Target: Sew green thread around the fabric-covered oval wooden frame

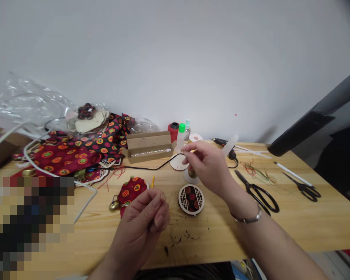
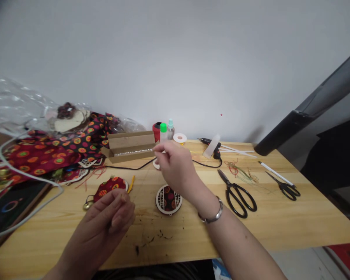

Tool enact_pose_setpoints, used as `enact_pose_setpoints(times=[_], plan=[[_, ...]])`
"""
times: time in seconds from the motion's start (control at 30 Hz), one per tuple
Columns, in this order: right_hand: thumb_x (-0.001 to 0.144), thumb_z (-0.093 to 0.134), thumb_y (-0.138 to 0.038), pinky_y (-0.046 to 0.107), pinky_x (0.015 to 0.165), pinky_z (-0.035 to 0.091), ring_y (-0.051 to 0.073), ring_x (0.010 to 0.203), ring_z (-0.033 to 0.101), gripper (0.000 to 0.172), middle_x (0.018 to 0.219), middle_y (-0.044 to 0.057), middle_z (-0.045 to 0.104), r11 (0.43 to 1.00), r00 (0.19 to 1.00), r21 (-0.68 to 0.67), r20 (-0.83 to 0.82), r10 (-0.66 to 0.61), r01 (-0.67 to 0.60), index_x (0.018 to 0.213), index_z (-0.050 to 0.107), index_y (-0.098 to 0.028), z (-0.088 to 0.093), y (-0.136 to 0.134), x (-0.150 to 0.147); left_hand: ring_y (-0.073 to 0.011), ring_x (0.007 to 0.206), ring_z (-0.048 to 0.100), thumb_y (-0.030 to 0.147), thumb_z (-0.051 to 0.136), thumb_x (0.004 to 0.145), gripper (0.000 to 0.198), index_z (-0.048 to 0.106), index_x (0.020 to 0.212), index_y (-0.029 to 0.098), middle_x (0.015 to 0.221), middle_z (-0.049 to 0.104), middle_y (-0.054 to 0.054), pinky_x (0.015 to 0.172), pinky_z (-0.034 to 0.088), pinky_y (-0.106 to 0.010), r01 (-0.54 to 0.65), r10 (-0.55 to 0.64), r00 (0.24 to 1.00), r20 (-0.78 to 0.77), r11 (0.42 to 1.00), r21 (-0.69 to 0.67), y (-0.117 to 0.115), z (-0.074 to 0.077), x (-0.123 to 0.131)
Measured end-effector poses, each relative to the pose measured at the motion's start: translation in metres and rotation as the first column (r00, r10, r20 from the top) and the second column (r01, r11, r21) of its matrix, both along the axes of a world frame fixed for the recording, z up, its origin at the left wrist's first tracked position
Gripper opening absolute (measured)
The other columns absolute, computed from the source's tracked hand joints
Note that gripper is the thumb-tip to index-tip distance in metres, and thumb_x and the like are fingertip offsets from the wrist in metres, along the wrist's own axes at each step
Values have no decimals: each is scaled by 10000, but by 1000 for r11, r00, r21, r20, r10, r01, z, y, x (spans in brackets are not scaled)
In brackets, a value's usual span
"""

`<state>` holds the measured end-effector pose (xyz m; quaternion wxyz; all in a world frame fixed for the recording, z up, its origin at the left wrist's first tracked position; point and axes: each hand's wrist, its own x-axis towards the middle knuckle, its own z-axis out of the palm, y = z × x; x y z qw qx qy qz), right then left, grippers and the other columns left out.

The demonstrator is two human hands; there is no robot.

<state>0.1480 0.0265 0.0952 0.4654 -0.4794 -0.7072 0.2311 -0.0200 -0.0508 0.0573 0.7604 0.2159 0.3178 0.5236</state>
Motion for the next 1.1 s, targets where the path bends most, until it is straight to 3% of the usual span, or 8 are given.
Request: enact_pose_setpoints(times=[0.13,0.3,0.6,0.8,0.9,1.1], plan=[[812,533,-149,279,621,512,113,632,617,100,733,24,659,997,986,-83,-167,-3,-11,841,628,-163,5,12,6,-37,431,328,250,730,753,178,622,654,148,464,456,55,443,235,-170,0,0,1000,-12,1000,13,1,-1,1],[819,555,-227,287,598,522,123,625,621,114,676,7,645,995,982,-72,-175,-76,64,850,644,-164,6,16,19,-35,429,336,242,723,762,147,638,686,148,454,452,62,443,242,-167,7,-7,1000,2,1000,25,3,-3,1],[818,608,-242,240,553,557,142,668,684,98,737,15,666,979,932,11,-308,-189,203,810,650,-153,29,0,32,-31,436,345,235,725,761,153,639,678,141,470,470,53,445,248,-159,9,-9,1000,8,1000,4,3,-1,3],[864,572,-258,264,606,576,139,711,679,123,776,14,676,971,948,157,-289,-129,180,823,650,-173,44,-7,28,-31,432,330,242,728,757,165,636,668,138,463,453,59,441,242,-161,17,-17,1000,5,1000,16,4,-3,4],[873,568,-242,303,726,575,149,835,659,100,877,25,678,926,958,307,-244,-148,221,906,653,-200,48,-6,30,-29,425,332,241,738,744,157,640,677,139,458,456,60,436,237,-159,10,-10,1000,2,1000,11,4,-3,4],[879,555,-197,441,940,472,239,1172,513,203,1176,52,546,756,940,559,-216,-265,342,1061,612,-268,60,-20,38,-30,426,348,226,752,729,143,647,676,145,460,464,60,432,250,-153,-19,19,1000,2,1000,-1,5,-2,4]])
